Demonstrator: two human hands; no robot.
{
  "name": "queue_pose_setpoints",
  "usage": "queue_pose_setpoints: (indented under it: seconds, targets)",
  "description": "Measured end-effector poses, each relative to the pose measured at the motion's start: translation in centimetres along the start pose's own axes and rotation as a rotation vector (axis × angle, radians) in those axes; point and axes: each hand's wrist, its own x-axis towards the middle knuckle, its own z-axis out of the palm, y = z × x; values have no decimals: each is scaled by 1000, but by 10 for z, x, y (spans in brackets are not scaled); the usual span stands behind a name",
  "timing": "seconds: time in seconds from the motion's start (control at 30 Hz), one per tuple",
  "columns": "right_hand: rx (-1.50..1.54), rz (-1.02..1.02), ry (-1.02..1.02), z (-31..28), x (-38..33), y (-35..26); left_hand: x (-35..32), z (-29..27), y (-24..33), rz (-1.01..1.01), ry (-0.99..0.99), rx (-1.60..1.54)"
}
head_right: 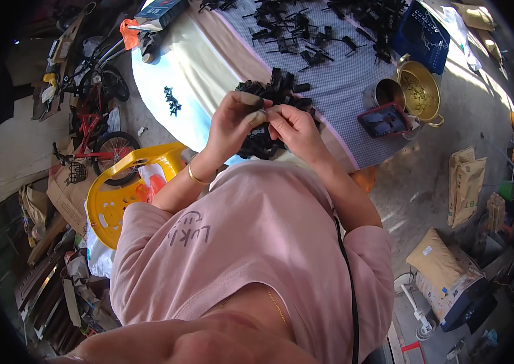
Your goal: Assembling small pieces of black artificial foliage by hand.
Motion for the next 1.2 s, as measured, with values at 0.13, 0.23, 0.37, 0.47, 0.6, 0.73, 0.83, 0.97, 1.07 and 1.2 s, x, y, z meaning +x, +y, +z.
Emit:
queue_pose_setpoints:
  seconds: [0.13,0.23,0.37,0.47,0.6,0.73,0.83,0.97,1.07,1.2]
  targets:
    - [-562,-483,221,6,-9,-12,11,-6,18,-331,71,-595]
    - [-710,-567,255,3,-9,-9,13,-7,17,-450,16,-744]
    - [-721,-744,265,2,-11,-16,11,-4,14,-530,-50,-769]
    - [-722,-731,236,1,-17,-24,4,-16,2,-576,-122,-710]
    - [-742,-714,143,1,-16,-22,0,-10,9,-529,-182,-390]
    - [-567,-598,138,3,-13,-17,-3,-3,25,-493,-249,-107]
    - [-542,-525,97,1,-10,-20,-8,-1,29,-396,-422,-182]
    - [-313,-229,106,1,-5,-17,-8,-4,21,-367,-447,-131]
    - [-274,-177,125,1,-3,-15,-10,-3,25,-379,-438,-197]
    - [-382,-265,170,-4,1,0,-9,3,19,-365,-293,-138]
